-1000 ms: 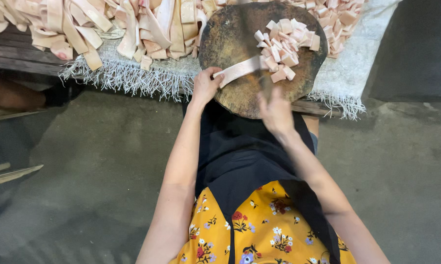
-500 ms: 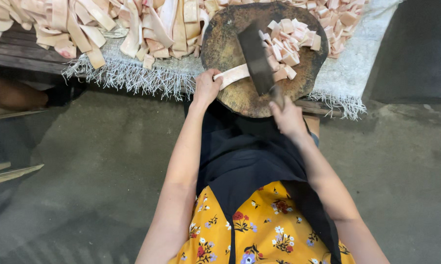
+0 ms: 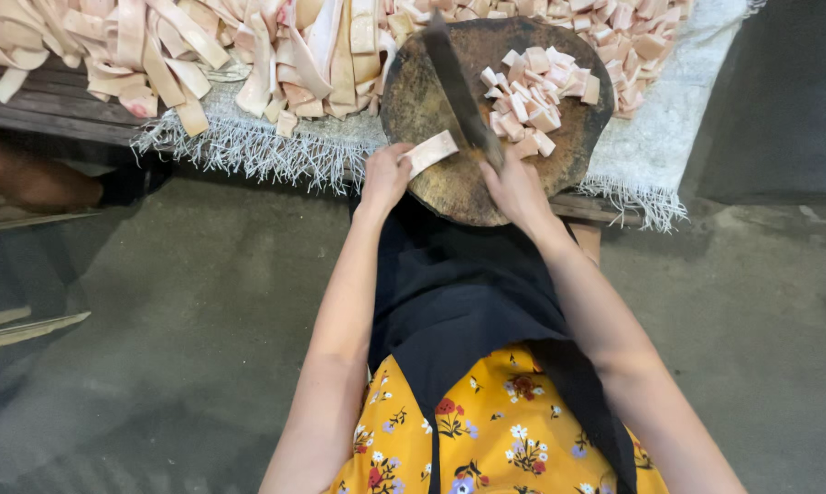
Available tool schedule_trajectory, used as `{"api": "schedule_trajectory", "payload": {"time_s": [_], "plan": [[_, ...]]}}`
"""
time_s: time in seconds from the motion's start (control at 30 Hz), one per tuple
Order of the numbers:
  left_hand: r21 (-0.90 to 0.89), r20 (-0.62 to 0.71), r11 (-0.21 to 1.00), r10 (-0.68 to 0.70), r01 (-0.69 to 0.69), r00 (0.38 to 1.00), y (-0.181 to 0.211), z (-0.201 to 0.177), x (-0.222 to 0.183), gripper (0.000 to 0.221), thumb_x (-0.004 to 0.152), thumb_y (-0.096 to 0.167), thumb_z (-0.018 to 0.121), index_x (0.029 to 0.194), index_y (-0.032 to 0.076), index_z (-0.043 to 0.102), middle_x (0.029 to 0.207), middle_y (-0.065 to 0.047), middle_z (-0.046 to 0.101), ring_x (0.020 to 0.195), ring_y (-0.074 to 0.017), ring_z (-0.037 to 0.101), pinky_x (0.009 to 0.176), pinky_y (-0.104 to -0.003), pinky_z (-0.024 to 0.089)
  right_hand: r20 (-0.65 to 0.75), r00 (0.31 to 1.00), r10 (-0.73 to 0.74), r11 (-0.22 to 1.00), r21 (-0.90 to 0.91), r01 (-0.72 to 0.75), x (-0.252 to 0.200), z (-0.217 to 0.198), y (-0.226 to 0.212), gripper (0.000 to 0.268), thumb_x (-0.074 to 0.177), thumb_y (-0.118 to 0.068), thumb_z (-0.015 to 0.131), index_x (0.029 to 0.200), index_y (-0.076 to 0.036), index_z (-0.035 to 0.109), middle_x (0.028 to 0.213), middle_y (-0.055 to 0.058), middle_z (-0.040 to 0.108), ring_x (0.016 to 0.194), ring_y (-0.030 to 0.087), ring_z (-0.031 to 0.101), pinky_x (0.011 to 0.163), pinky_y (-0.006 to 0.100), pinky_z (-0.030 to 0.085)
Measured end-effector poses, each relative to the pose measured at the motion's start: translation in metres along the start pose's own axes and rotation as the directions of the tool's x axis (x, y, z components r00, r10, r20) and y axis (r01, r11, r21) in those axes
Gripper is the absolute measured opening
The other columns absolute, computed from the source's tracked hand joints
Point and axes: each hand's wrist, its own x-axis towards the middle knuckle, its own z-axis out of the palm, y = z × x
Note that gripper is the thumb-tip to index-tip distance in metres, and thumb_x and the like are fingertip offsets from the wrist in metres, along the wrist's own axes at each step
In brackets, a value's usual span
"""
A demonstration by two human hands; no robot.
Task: The person sits on the floor and uses a large cleaver to chop strips of pork skin into small cubes on a round wooden cutting board. The chopped pieces are periodically pushed aside to make room for more strips.
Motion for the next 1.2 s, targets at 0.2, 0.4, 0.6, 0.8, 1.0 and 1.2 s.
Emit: {"api": "schedule_trajectory", "payload": {"time_s": [0.2,0.4,0.6,0.8,1.0,1.2], "plan": [[-0.094,-0.03,0.991,-0.094,0.091,0.995,-0.006,0.018,0.014,0.026,0.088,0.014,0.071,0.109,0.001,0.068,0.102,-0.022,0.075,0.1,-0.0389,0.072,0.09,-0.045,0.054,0.09,0.914,0.395,0.91,0.096,-0.403,-0.059,-0.037,0.004,0.05,0.098,-0.04,0.06,0.131,-0.003,0.057,0.078,0.026,0.069,0.073,0.042,0.071,0.068,0.052,0.056],[-0.083,-0.035,0.993,-0.089,0.086,0.995,0.007,0.045,0.036,0.024,0.087,0.015,0.073,0.106,0.0,0.068,0.098,-0.023,0.074,0.097,-0.0395,0.072,0.086,-0.045,0.055,-0.2,0.975,0.093,0.996,0.009,-0.093,-0.066,-0.065,-0.022,0.044,0.106,-0.038,0.062,0.128,0.0,0.059,0.078,0.022,0.069,0.069,0.036,0.07,0.064,0.047,0.052],[-0.162,-0.002,0.981,-0.111,0.11,0.994,0.012,0.039,0.037,0.025,0.087,0.016,0.072,0.106,0.0,0.067,0.096,-0.022,0.074,0.092,-0.0368,0.074,0.083,-0.043,0.056,-0.273,0.961,-0.036,0.985,0.155,0.081,-0.056,-0.033,-0.024,0.05,0.105,-0.041,0.055,0.128,0.003,0.05,0.09,0.029,0.072,0.076,0.045,0.073,0.068,0.052,0.058],[-0.14,-0.001,0.988,-0.067,0.066,0.998,0.011,0.036,0.034,0.025,0.088,0.017,0.071,0.106,0.0,0.069,0.098,-0.023,0.074,0.097,-0.0398,0.072,0.085,-0.044,0.055,-0.015,0.997,0.073,0.994,-0.079,-0.074,-0.038,0.005,0.023,0.044,0.103,-0.038,0.061,0.113,0.003,0.052,0.088,0.037,0.068,0.086,0.055,0.065,0.073,0.061,0.052],[-0.115,-0.027,0.972,-0.209,0.205,0.978,-0.001,0.038,0.031,0.029,0.087,0.02,0.071,0.109,0.002,0.069,0.096,-0.021,0.076,0.092,-0.0352,0.074,0.084,-0.042,0.056,0.157,0.921,0.356,0.864,0.322,-0.388,-0.051,-0.019,0.023,0.038,0.1,-0.038,0.061,0.115,-0.003,0.058,0.07,0.018,0.065,0.05,0.023,0.063,0.045,0.04,0.052],[-0.14,-0.026,0.989,-0.058,0.054,0.998,0.001,0.055,0.035,0.028,0.087,0.018,0.074,0.109,0.001,0.073,0.096,-0.021,0.076,0.091,-0.033,0.075,0.082,-0.04,0.057,-0.072,0.973,0.221,0.947,0.254,-0.197,-0.063,-0.058,-0.024,0.04,0.105,-0.039,0.061,0.119,-0.002,0.06,0.064,0.01,0.066,0.05,0.016,0.063,0.047,0.034,0.051]]}}
